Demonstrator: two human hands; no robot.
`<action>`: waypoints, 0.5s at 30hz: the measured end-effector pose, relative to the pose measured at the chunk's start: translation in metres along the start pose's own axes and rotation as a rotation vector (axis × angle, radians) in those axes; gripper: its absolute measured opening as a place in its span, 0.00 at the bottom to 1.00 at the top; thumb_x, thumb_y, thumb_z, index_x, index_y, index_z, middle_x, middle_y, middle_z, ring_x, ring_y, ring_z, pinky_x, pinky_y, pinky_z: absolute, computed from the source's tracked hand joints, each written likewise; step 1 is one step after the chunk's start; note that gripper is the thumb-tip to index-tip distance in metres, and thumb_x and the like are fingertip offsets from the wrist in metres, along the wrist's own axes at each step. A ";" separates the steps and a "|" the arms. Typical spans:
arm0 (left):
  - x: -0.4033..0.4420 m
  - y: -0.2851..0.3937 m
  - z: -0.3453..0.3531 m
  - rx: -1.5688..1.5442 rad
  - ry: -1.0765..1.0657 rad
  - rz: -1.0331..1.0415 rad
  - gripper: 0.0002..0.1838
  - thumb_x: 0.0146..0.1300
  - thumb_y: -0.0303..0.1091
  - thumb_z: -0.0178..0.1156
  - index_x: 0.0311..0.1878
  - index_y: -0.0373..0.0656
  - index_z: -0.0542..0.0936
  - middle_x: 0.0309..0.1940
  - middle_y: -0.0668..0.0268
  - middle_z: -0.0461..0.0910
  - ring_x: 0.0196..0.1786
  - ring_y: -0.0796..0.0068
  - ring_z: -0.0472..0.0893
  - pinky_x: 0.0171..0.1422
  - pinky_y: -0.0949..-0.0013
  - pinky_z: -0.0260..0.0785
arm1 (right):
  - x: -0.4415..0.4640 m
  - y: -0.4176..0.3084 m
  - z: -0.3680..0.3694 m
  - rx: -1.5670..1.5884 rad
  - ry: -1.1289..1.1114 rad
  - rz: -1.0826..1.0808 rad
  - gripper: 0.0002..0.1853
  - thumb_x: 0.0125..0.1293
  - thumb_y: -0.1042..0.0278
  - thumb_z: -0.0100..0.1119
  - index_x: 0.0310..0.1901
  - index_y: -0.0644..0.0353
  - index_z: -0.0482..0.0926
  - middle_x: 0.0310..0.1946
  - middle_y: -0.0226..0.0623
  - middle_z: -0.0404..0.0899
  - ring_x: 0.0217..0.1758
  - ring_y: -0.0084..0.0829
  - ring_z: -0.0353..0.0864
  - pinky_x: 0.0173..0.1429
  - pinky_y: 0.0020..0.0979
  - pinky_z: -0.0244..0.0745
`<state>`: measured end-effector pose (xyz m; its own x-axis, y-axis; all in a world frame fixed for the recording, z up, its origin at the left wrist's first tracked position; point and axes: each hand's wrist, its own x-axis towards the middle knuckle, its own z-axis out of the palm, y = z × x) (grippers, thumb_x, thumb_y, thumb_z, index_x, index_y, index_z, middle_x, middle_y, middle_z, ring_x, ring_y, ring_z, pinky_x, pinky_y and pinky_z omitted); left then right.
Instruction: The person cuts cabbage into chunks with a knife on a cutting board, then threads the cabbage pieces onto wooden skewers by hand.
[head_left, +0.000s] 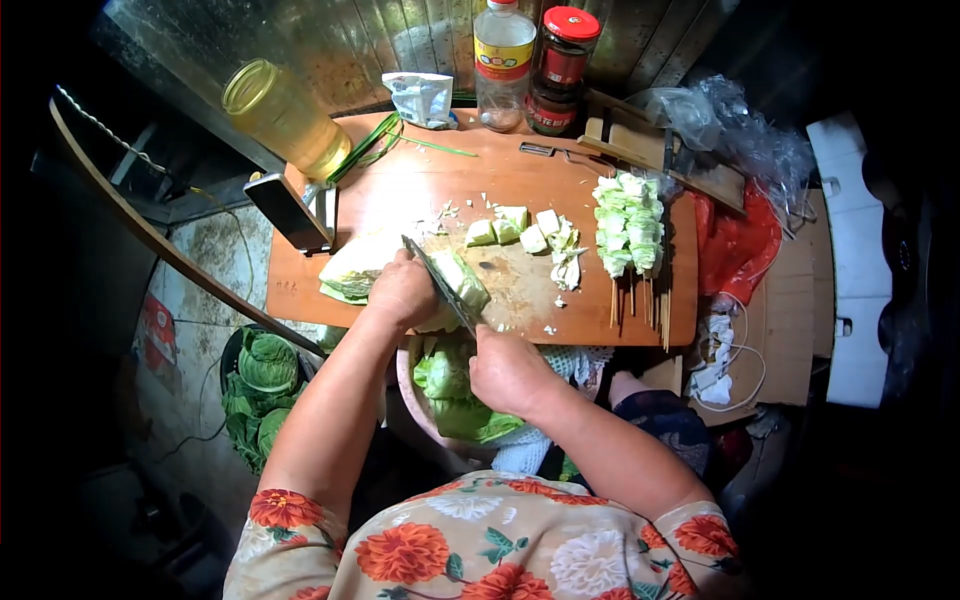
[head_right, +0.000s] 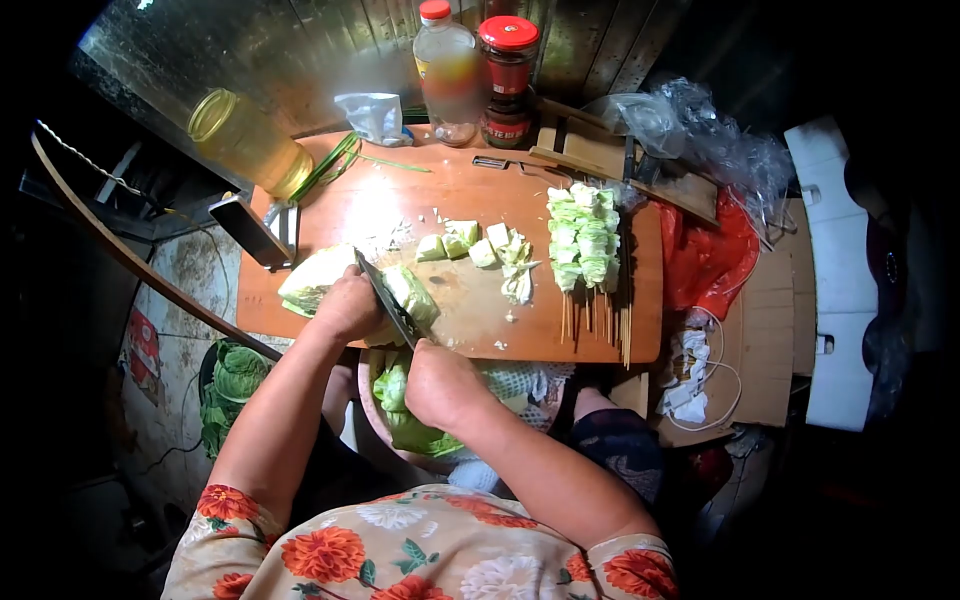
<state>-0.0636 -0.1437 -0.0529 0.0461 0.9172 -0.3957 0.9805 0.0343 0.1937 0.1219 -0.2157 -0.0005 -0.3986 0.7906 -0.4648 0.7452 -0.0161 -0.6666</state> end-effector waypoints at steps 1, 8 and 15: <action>0.004 -0.001 -0.002 0.034 -0.087 0.049 0.23 0.58 0.41 0.57 0.52 0.36 0.80 0.52 0.44 0.76 0.55 0.47 0.77 0.62 0.55 0.71 | 0.001 -0.001 -0.001 -0.017 -0.024 0.015 0.22 0.62 0.69 0.53 0.55 0.77 0.71 0.34 0.65 0.80 0.42 0.59 0.81 0.51 0.49 0.75; -0.005 0.004 -0.012 0.015 -0.107 0.039 0.23 0.58 0.40 0.57 0.52 0.34 0.80 0.56 0.41 0.74 0.56 0.47 0.78 0.63 0.57 0.70 | 0.019 0.016 0.030 0.045 0.108 0.011 0.25 0.63 0.68 0.53 0.60 0.74 0.69 0.42 0.64 0.80 0.47 0.59 0.80 0.55 0.48 0.74; -0.019 0.006 -0.043 -0.114 -0.081 -0.108 0.21 0.52 0.35 0.63 0.51 0.45 0.80 0.51 0.52 0.78 0.53 0.52 0.80 0.59 0.58 0.73 | -0.001 0.012 0.005 0.029 0.162 -0.071 0.23 0.65 0.65 0.51 0.59 0.69 0.71 0.45 0.59 0.80 0.49 0.56 0.80 0.55 0.48 0.74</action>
<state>-0.0663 -0.1437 -0.0057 -0.0389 0.8710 -0.4897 0.9528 0.1800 0.2445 0.1284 -0.2197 -0.0116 -0.3570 0.8785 -0.3174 0.7013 0.0277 -0.7124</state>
